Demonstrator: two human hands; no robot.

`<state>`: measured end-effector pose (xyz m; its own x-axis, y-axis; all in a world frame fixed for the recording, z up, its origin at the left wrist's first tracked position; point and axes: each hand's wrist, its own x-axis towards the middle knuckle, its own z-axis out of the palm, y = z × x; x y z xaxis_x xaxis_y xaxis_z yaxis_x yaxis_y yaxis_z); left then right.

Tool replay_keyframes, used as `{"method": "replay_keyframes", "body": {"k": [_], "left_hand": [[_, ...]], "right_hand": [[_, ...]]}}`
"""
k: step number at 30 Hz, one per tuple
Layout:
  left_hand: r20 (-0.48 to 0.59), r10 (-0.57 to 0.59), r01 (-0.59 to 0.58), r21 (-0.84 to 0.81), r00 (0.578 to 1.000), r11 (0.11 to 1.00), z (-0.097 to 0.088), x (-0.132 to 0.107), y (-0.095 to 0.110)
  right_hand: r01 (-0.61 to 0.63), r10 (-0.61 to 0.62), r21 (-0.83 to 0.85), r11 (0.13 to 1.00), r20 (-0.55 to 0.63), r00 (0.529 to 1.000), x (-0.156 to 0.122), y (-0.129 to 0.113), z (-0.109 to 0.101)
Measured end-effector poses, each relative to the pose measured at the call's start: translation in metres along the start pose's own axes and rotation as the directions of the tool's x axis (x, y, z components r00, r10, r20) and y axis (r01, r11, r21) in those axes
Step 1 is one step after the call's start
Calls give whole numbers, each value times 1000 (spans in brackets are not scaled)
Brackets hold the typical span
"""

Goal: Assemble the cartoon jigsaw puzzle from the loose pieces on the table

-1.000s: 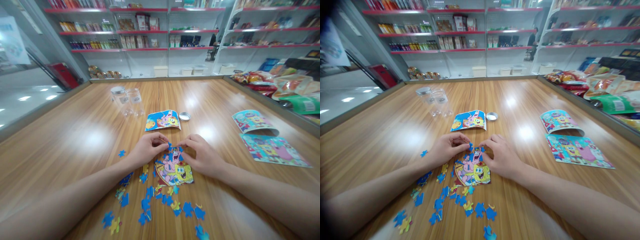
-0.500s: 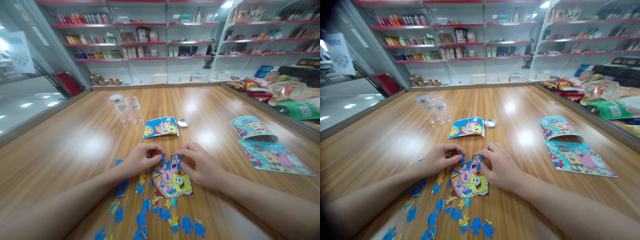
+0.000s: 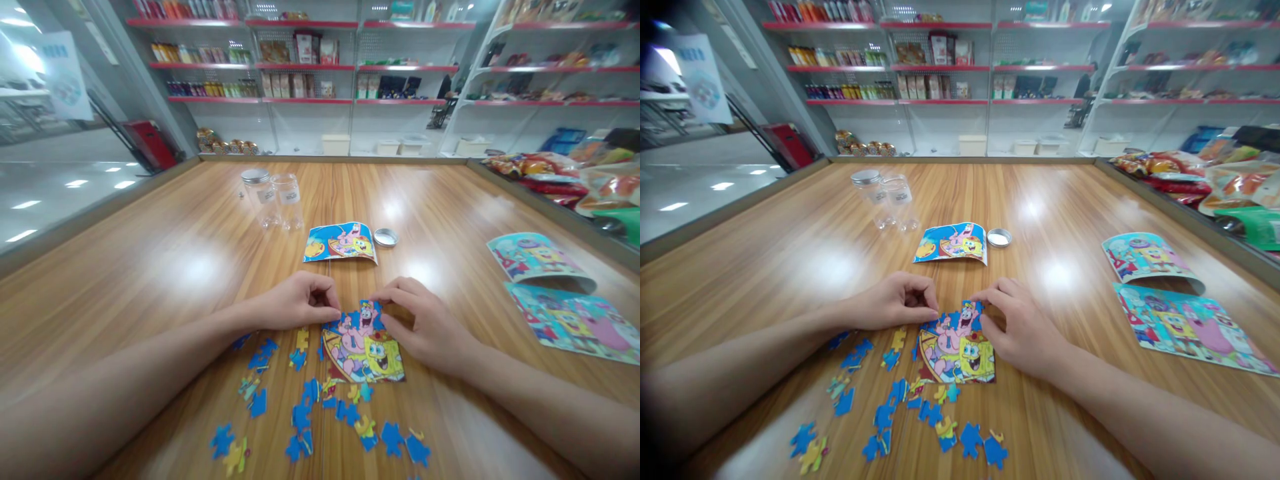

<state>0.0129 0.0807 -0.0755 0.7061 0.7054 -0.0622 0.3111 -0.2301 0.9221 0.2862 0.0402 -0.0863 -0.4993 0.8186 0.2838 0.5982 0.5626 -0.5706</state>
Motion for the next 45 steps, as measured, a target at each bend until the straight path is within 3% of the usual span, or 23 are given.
{"method": "replay_keyframes", "body": {"k": [9, 16, 22, 29, 36, 45], "left_hand": [[21, 20, -21, 29, 1000, 999, 1, -1, -1], [30, 242, -236, 367, 970, 900, 5, -1, 4], [28, 256, -249, 352, 966, 902, 4, -1, 3], [188, 279, -325, 295, 942, 898, -11, -5, 5], [217, 330, -387, 323, 919, 864, -11, -5, 4], [235, 379, -441, 350, 895, 826, -10, -4, 3]], "right_hand": [[9, -9, -11, 1000, 5, 1000, 0, -1, -1], [20, -20, 1, 1000, -7, 1000, 0, 1, 0], [35, -35, -1, 999, -13, 999, 0, -2, -1], [125, -123, -26, 992, 51, 991, -2, -7, -3], [144, -141, -53, 988, 54, 988, -2, -5, -2], [352, -326, -89, 932, 220, 919, -8, -20, -3]]}}
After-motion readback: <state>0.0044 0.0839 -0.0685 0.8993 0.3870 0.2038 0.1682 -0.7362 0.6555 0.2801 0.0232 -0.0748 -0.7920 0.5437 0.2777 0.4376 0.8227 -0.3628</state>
